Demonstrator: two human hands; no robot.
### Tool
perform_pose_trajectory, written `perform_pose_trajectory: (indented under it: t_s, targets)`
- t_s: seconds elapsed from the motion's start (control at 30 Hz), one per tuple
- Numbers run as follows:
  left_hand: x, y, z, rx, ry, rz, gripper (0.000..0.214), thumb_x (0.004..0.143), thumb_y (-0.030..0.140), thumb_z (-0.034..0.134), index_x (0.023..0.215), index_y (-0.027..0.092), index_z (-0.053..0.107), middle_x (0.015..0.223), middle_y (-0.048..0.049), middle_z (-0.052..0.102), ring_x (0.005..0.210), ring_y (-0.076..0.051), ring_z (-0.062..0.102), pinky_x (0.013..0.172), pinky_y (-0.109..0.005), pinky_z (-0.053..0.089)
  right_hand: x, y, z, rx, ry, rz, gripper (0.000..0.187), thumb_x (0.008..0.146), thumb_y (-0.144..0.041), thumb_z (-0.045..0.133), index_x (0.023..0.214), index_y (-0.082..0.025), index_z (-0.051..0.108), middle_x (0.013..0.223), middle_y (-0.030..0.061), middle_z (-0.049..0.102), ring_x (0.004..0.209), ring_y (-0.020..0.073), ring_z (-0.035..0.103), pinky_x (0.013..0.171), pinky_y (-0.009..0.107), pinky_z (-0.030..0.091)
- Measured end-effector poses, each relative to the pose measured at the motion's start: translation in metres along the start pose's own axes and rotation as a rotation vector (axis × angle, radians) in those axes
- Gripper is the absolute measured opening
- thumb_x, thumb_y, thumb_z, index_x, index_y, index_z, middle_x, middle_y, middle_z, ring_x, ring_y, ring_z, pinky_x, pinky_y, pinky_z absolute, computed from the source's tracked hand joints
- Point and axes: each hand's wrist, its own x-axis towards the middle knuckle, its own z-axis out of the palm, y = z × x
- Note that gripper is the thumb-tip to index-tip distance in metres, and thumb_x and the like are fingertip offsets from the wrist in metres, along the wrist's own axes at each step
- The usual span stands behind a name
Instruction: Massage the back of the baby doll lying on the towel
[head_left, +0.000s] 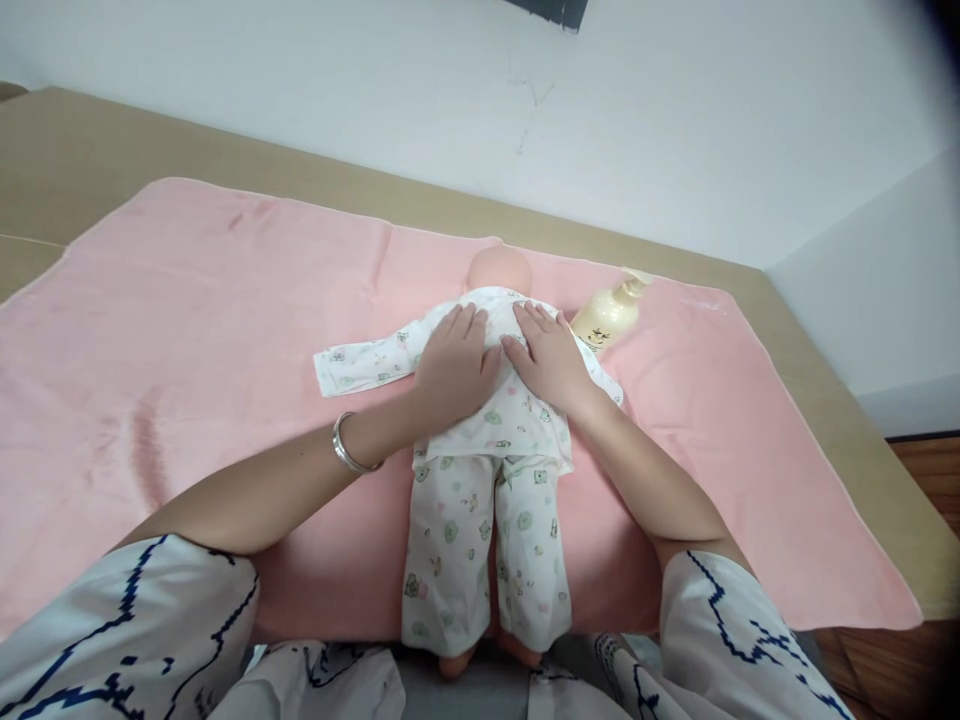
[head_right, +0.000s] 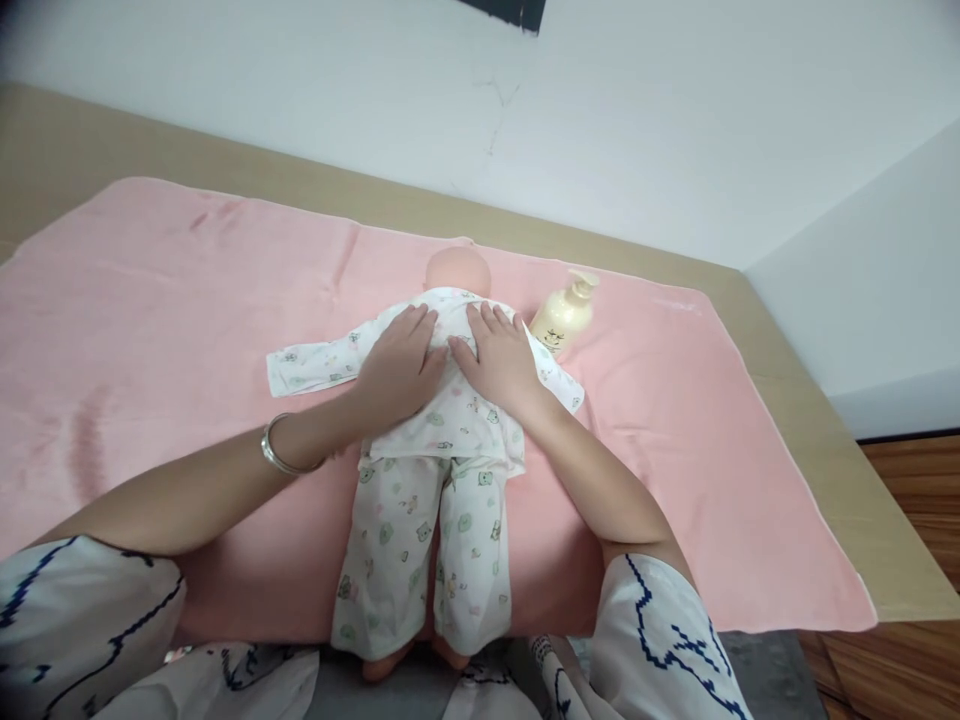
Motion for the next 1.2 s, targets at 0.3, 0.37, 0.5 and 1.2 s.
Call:
perform_pose_trajectory:
  t_s: [0.3, 0.37, 0.5, 1.2]
  targets:
    - [0.009, -0.006, -0.001, 0.024, 0.016, 0.038, 0.047, 0.1, 0.032, 0.035, 0.13, 0.003, 0.058, 0.139, -0.0258, 0.06, 0.136, -0.037, 0.051, 0.118, -0.057, 0.038, -0.015, -0.015, -0.008, -0.016, 0.034, -0.03, 0.046, 0.103, -0.035, 0.036, 0.136, -0.014, 0.06, 0.144, 0.0158, 0.062, 0.14, 0.0318, 0.052, 0.122, 0.053, 0.031]
    - [0.0, 0.004, -0.004, 0.03, -0.01, 0.044, 0.048, 0.101, 0.03, 0.033, 0.132, 0.003, 0.057, 0.144, -0.0253, 0.057, 0.141, -0.037, 0.048, 0.119, -0.056, 0.038, -0.005, -0.004, -0.006, 0.038, 0.025, -0.035, 0.048, 0.105, -0.037, 0.031, 0.139, -0.015, 0.057, 0.148, 0.0155, 0.059, 0.142, 0.0311, 0.05, 0.122, 0.054, 0.031]
    - [-0.004, 0.01, -0.008, 0.047, -0.065, 0.064, 0.05, 0.102, 0.027, 0.031, 0.137, 0.0, 0.055, 0.147, -0.0257, 0.054, 0.144, -0.037, 0.045, 0.121, -0.053, 0.037, 0.006, 0.005, -0.002, 0.055, -0.015, 0.002, 0.055, 0.105, -0.037, 0.028, 0.149, -0.009, 0.046, 0.157, 0.0177, 0.047, 0.149, 0.0356, 0.04, 0.121, 0.06, 0.03]
    - [0.011, -0.005, -0.005, -0.017, -0.037, 0.006, 0.05, 0.098, 0.033, 0.043, 0.137, 0.005, 0.056, 0.146, -0.0204, 0.057, 0.143, -0.036, 0.045, 0.122, -0.055, 0.034, -0.014, -0.021, 0.003, -0.018, 0.001, 0.041, 0.057, 0.103, -0.03, 0.027, 0.15, -0.002, 0.044, 0.157, 0.0201, 0.046, 0.151, 0.0358, 0.036, 0.125, 0.056, 0.029]
